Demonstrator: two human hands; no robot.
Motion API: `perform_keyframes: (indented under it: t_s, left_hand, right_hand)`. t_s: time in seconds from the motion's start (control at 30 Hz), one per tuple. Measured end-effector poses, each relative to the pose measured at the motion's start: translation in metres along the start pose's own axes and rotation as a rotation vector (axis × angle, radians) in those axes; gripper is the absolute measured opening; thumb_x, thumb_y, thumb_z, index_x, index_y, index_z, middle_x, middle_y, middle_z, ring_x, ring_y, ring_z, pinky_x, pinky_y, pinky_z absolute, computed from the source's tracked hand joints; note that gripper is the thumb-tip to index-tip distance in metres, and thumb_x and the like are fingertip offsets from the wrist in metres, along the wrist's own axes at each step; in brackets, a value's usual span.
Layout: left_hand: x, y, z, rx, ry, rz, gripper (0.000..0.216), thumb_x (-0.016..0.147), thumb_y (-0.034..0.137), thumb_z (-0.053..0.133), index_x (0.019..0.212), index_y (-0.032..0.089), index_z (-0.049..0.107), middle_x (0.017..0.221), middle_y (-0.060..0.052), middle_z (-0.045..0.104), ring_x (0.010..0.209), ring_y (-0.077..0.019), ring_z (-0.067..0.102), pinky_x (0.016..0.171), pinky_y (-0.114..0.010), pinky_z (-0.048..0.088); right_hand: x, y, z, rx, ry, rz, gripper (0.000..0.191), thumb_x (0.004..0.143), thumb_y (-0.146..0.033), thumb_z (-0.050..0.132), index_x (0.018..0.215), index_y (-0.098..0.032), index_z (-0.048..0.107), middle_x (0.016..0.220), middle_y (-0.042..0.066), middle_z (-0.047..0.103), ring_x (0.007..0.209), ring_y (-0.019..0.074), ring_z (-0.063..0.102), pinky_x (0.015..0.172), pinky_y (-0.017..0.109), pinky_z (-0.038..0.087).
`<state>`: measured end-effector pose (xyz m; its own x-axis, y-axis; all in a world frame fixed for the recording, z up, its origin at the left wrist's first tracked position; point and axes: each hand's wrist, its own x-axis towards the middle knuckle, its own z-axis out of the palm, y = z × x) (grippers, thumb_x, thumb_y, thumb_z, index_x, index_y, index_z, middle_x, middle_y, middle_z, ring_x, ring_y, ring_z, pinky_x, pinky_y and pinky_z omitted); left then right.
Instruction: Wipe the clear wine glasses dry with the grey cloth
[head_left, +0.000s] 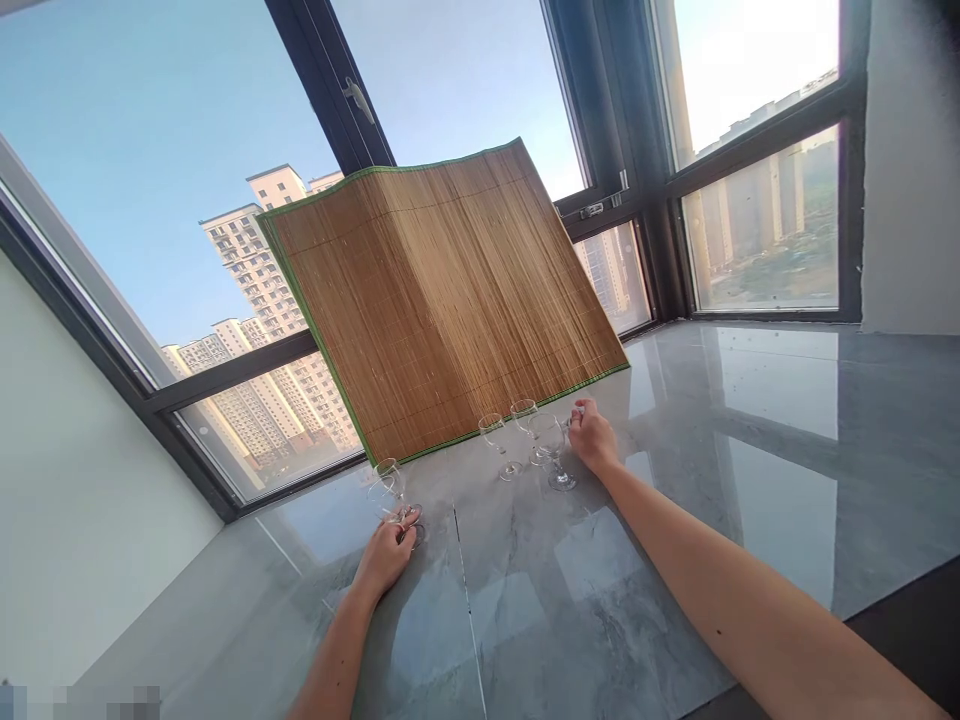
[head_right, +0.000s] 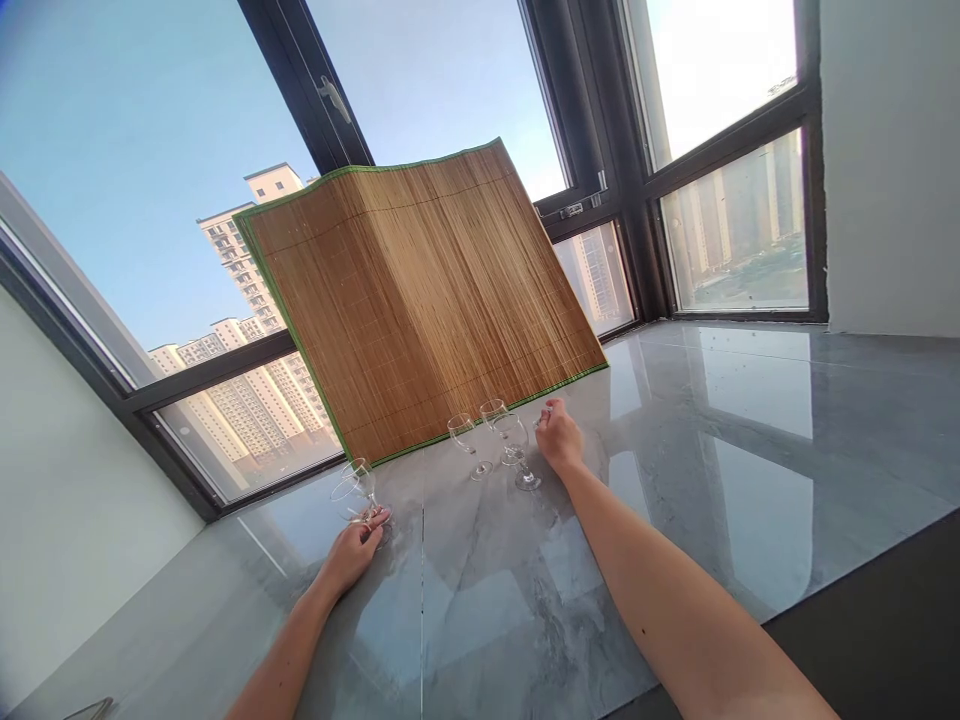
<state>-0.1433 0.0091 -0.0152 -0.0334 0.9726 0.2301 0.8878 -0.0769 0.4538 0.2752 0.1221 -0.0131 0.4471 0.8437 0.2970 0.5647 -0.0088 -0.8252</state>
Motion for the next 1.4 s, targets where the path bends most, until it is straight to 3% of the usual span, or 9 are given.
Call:
perform_keyframes:
  t_s: [0.23, 0.73, 0.8, 0.9, 1.0, 1.17, 1.27, 1.33, 1.4]
  left_hand:
    - [-0.004, -0.011, -0.005, -0.019, 0.022, -0.112, 0.042, 0.082, 0.029, 0.052, 0.12, 0.022, 0.069, 0.143, -0.006, 0.052, 0.139, -0.0237, 0.04, 0.115, -0.036, 0.029]
    - [-0.006, -0.013, -0.003, -0.106, 0.082, -0.07, 0.033, 0.075, 0.022, 0.052, 0.1, 0.022, 0.075, 0.131, -0.005, 0.064, 0.134, -0.0228, 0.047, 0.114, -0.035, 0.032]
    - [-0.006, -0.013, -0.003, -0.109, 0.099, -0.062, 0.031, 0.074, 0.022, 0.054, 0.097, 0.022, 0.075, 0.13, -0.005, 0.065, 0.135, -0.0232, 0.046, 0.114, -0.036, 0.032]
    - [-0.005, -0.016, -0.004, -0.142, 0.12, -0.06, 0.034, 0.073, 0.02, 0.056, 0.102, 0.024, 0.074, 0.134, -0.003, 0.061, 0.134, -0.0231, 0.048, 0.112, -0.035, 0.035]
    - [-0.004, -0.02, -0.005, -0.18, 0.119, -0.07, 0.037, 0.072, 0.019, 0.056, 0.105, 0.024, 0.072, 0.137, -0.002, 0.059, 0.13, -0.0218, 0.052, 0.11, -0.033, 0.037]
    - [-0.004, -0.021, -0.005, -0.222, 0.101, -0.078, 0.037, 0.071, 0.014, 0.054, 0.102, 0.022, 0.073, 0.134, -0.005, 0.062, 0.127, -0.0221, 0.054, 0.11, -0.034, 0.038]
    - [-0.005, -0.02, -0.004, -0.239, 0.112, -0.07, 0.038, 0.07, 0.011, 0.054, 0.101, 0.021, 0.073, 0.131, -0.005, 0.064, 0.124, -0.0221, 0.057, 0.109, -0.034, 0.038]
    - [-0.005, -0.02, -0.003, -0.24, 0.118, -0.071, 0.04, 0.069, 0.009, 0.053, 0.101, 0.022, 0.073, 0.128, -0.004, 0.066, 0.123, -0.0218, 0.058, 0.109, -0.034, 0.039]
    - [-0.004, -0.021, -0.003, -0.24, 0.123, -0.07, 0.042, 0.068, 0.008, 0.053, 0.102, 0.022, 0.073, 0.127, -0.003, 0.066, 0.122, -0.0215, 0.058, 0.109, -0.034, 0.039]
  right_hand:
    - [-0.001, -0.001, -0.001, -0.003, -0.006, 0.014, 0.037, 0.098, -0.032, 0.032, 0.128, -0.017, 0.049, 0.104, 0.013, 0.069, 0.09, 0.0245, 0.064, 0.072, 0.03, 0.039]
    - [-0.004, -0.003, -0.005, 0.028, -0.024, 0.053, 0.041, 0.096, -0.032, 0.034, 0.128, -0.014, 0.051, 0.102, 0.017, 0.069, 0.09, 0.0262, 0.064, 0.078, 0.034, 0.041]
    - [-0.003, -0.005, -0.008, 0.066, 0.035, 0.089, 0.04, 0.095, -0.032, 0.034, 0.126, -0.015, 0.052, 0.103, 0.017, 0.068, 0.092, 0.0271, 0.063, 0.078, 0.035, 0.042]
    - [0.004, -0.014, -0.021, 0.177, 0.278, 0.158, 0.04, 0.095, -0.031, 0.031, 0.124, -0.015, 0.052, 0.104, 0.016, 0.068, 0.095, 0.0274, 0.063, 0.08, 0.036, 0.043]
    - [0.006, -0.038, -0.044, 0.364, 0.542, -0.003, 0.035, 0.092, -0.026, 0.034, 0.118, -0.014, 0.054, 0.102, 0.013, 0.066, 0.091, 0.0227, 0.062, 0.081, 0.034, 0.045]
    - [-0.04, -0.093, -0.084, 0.674, 0.768, -0.582, 0.025, 0.089, -0.034, 0.048, 0.104, -0.019, 0.061, 0.098, 0.006, 0.065, 0.088, 0.0182, 0.06, 0.081, 0.033, 0.047]
    - [-0.086, -0.113, -0.085, 0.611, 0.524, -0.819, 0.025, 0.088, -0.038, 0.051, 0.106, -0.024, 0.061, 0.09, 0.002, 0.066, 0.074, 0.0153, 0.06, 0.071, 0.029, 0.047]
    - [-0.109, -0.118, -0.072, 0.387, 0.127, -0.927, 0.024, 0.085, -0.04, 0.056, 0.101, -0.024, 0.064, 0.085, 0.001, 0.068, 0.067, 0.0142, 0.059, 0.066, 0.027, 0.045]
    - [-0.12, -0.117, -0.052, 0.093, -0.215, -0.855, 0.022, 0.083, -0.04, 0.059, 0.096, -0.024, 0.067, 0.078, 0.001, 0.068, 0.068, 0.0159, 0.061, 0.066, 0.027, 0.043]
